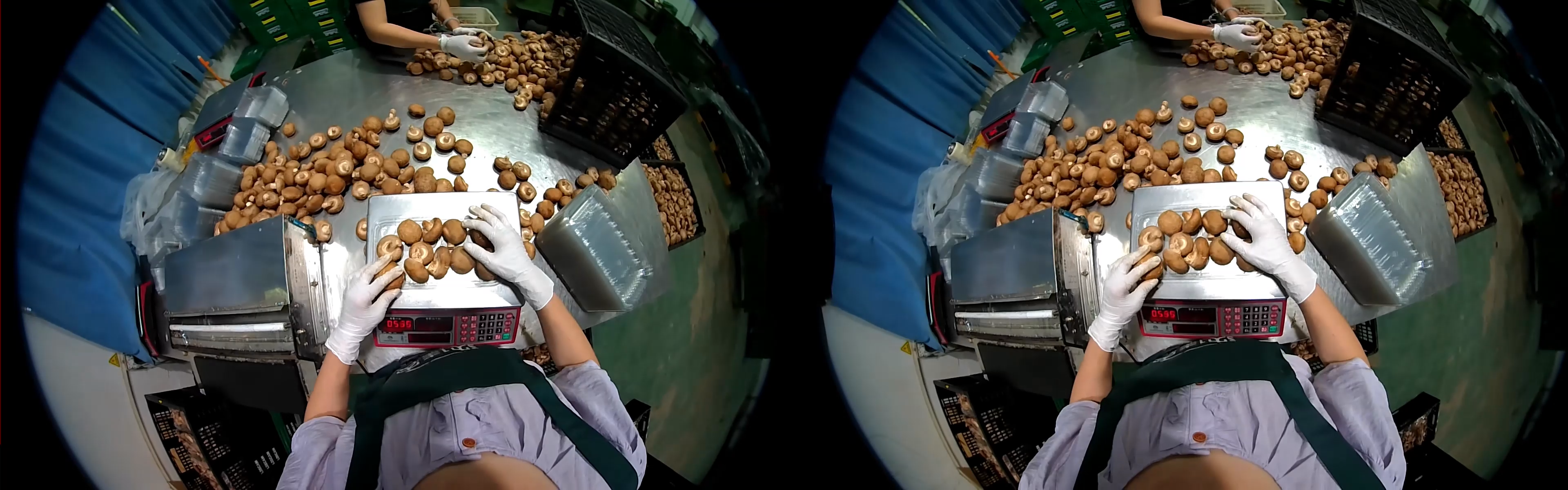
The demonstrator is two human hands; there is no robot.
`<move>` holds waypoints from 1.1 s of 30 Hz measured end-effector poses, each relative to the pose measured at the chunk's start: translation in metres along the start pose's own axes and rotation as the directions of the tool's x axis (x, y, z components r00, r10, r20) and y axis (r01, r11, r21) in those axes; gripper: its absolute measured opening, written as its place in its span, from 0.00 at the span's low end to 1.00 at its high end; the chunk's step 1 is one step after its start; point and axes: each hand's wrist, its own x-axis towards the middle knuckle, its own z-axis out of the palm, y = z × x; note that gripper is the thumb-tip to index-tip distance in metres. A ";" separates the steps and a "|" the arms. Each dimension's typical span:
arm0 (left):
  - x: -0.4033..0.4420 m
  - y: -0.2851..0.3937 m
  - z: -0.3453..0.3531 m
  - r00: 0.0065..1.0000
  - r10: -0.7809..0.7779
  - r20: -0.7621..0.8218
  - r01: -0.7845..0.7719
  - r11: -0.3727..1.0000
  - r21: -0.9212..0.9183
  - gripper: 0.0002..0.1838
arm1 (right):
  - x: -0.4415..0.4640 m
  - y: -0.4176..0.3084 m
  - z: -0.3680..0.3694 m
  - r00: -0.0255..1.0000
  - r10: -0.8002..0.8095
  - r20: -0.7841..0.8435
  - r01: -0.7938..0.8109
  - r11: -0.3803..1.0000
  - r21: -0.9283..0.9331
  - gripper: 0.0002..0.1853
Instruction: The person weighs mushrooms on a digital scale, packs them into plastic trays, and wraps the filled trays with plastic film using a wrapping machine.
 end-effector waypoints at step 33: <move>0.050 0.009 -0.023 0.996 -0.036 -0.077 0.023 0.986 -0.165 0.28 | -0.038 0.003 -0.027 0.962 0.125 -0.241 -0.051 0.955 0.292 0.22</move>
